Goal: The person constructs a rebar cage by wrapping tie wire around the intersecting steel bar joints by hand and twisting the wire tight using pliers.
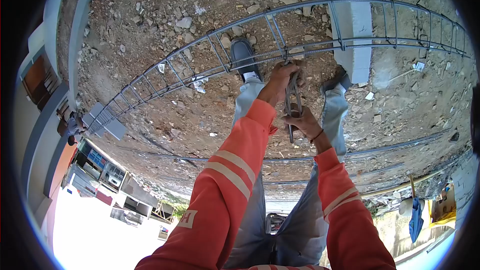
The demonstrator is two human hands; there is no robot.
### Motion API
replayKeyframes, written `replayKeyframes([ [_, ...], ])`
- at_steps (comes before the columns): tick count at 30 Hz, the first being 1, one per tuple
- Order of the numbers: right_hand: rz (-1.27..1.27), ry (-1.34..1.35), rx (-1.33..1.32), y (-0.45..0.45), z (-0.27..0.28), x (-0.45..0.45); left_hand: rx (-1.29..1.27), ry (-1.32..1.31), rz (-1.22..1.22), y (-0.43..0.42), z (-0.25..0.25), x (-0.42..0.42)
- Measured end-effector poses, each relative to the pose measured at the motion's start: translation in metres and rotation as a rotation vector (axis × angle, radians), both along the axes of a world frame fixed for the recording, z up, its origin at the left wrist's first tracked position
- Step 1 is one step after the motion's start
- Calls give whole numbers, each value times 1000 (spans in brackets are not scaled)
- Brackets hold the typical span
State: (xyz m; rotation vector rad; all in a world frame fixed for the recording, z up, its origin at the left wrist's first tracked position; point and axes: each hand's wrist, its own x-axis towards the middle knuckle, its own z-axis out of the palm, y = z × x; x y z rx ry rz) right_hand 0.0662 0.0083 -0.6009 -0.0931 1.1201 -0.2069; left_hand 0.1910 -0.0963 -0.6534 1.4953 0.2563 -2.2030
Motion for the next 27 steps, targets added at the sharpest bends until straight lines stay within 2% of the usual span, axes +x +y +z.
replayKeyframes([
  [1,-1,-4,2,4,6,8,2,-4,-1,3,-3,-2],
  [3,418,1025,-673,12,17,30,-225,-199,-120,9,-9,-8],
  [4,475,1213,-726,9,21,39,-224,-341,-93,13,-11,-20],
  [5,471,1214,-717,8,17,45,-220,-341,-101,14,-13,-24],
  [7,442,1157,-413,8,1,54,-189,-527,-172,13,-15,-28],
  [9,433,1128,-379,17,-17,61,-191,-474,-191,8,-14,-24],
  [11,6,803,-395,34,-38,66,-183,-430,-210,7,-12,-10],
  [12,-42,637,-274,32,-35,65,-215,-385,-313,9,-15,-1],
  [13,-49,637,-272,28,-32,63,-252,-335,-415,9,-19,7],
  [15,-331,40,74,19,-19,51,-317,-239,-373,8,-19,11],
  [16,-358,-140,200,8,-9,36,-334,-219,-315,5,-17,8],
  [17,-360,-136,199,7,-8,27,-348,-199,-258,3,-13,6],
  [20,-445,-528,364,5,-12,10,-320,-148,-216,6,-13,8],
  [21,-439,-529,360,6,-15,9,-324,-149,-211,3,-9,8],
  [23,-458,-641,338,12,-20,9,-68,-13,-111,1,-3,11],
  [24,-455,-637,341,11,-17,11,-66,-11,-107,2,-5,12],
  [26,-95,-66,135,2,-3,21,-25,-87,-206,5,-13,14],
  [27,-92,-63,138,3,7,28,-23,-84,-203,7,-14,9],
])
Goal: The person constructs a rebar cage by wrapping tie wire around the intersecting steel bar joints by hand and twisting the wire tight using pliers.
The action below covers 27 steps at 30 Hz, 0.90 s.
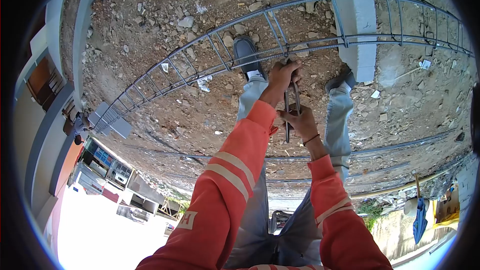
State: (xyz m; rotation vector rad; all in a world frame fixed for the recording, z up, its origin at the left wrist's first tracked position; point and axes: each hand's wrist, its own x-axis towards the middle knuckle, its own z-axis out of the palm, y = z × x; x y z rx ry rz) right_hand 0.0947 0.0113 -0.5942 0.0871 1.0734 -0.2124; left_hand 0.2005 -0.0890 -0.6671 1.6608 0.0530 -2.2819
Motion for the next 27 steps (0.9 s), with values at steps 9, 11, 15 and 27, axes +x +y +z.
replayKeyframes([
  [9,713,1068,-236,-13,10,19,-276,-1204,-531,1,-1,-45],
  [11,702,1004,-243,-5,-2,14,-90,-860,-543,-2,3,-31],
  [15,544,779,-348,4,-20,-4,50,12,-374,-20,20,22],
  [27,-454,-357,-12,31,1,-49,139,261,167,10,21,-36],
])
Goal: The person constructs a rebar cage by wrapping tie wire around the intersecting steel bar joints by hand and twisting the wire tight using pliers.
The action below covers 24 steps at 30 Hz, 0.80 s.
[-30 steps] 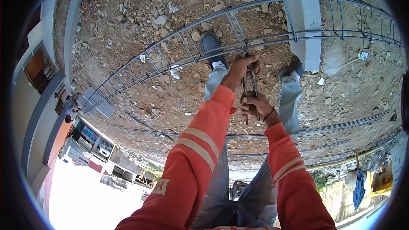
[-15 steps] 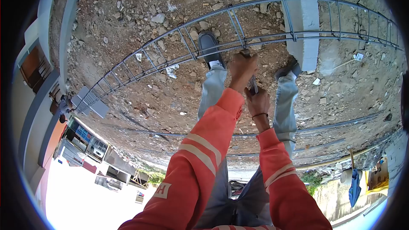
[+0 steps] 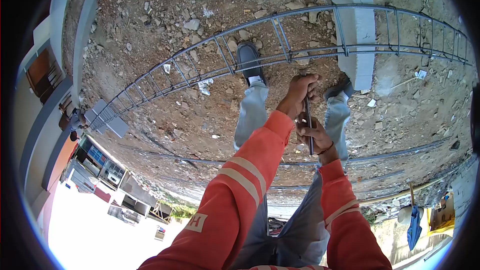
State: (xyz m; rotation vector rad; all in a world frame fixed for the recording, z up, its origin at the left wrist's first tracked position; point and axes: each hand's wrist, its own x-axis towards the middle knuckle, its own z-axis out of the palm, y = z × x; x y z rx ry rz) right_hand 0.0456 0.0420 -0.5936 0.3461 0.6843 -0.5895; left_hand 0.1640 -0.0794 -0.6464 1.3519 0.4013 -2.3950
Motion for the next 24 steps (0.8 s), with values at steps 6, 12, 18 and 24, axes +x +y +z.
replayKeyframes([
  [6,220,505,-90,2,28,-31,-128,-220,-504,-12,55,-1],
  [12,302,616,-351,11,25,-85,-608,-369,-1097,0,53,43],
  [18,837,1637,-819,-13,9,-146,-257,-331,-720,-38,80,61],
  [24,847,1924,-1004,-57,-72,-190,-255,-257,-460,-23,92,14],
])
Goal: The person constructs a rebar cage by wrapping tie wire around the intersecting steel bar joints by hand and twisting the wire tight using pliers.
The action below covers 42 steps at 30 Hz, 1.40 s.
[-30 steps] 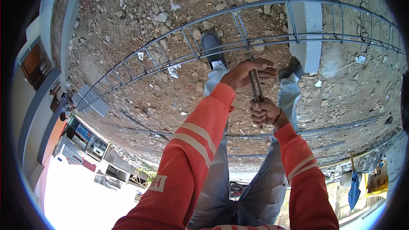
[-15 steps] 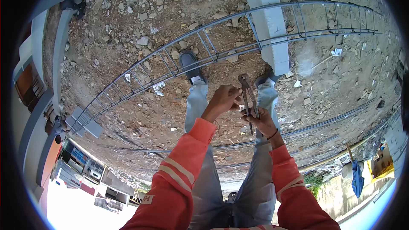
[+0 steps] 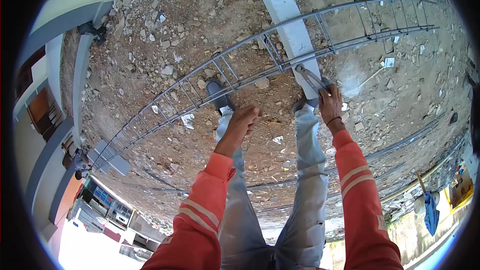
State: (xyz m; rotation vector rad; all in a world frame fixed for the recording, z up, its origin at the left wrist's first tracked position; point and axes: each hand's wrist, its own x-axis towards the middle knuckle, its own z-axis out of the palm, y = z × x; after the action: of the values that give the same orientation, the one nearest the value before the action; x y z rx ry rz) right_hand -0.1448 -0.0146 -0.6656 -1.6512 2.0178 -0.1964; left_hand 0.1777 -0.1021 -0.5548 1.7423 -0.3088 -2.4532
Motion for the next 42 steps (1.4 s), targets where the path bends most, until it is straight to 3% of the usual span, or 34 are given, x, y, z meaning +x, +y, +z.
replayKeyframes([
  [3,34,-72,-17,-5,-5,1,-42,67,105,8,-2,-28],
  [7,16,-18,-60,-24,57,11,-36,29,292,10,5,-78],
  [9,-194,-535,198,-29,86,19,-67,70,419,12,7,-95],
  [11,-349,-954,264,-34,119,40,-106,113,545,13,10,-111],
  [14,-149,-967,154,-40,152,68,-252,88,608,11,19,-126],
  [17,-86,-888,148,-41,154,76,-165,10,589,5,34,-127],
  [22,-29,-672,128,-51,171,97,-330,-73,508,1,43,-108],
  [26,-27,-713,334,-45,183,114,-125,72,636,-17,80,-62],
  [29,-2,-798,308,-50,206,149,-204,48,658,0,68,-24],
  [31,-169,-951,478,-52,218,168,-269,25,713,4,72,9],
  [34,-67,-891,542,-61,227,206,-158,7,803,6,100,71],
  [36,-8,-843,580,-71,235,240,185,224,852,2,121,110],
  [40,149,-751,653,-82,243,323,14,92,903,25,103,165],
  [41,163,-794,616,-81,244,344,15,84,1107,25,101,185],
  [42,342,-617,471,-86,256,363,20,73,1311,23,100,204],
])
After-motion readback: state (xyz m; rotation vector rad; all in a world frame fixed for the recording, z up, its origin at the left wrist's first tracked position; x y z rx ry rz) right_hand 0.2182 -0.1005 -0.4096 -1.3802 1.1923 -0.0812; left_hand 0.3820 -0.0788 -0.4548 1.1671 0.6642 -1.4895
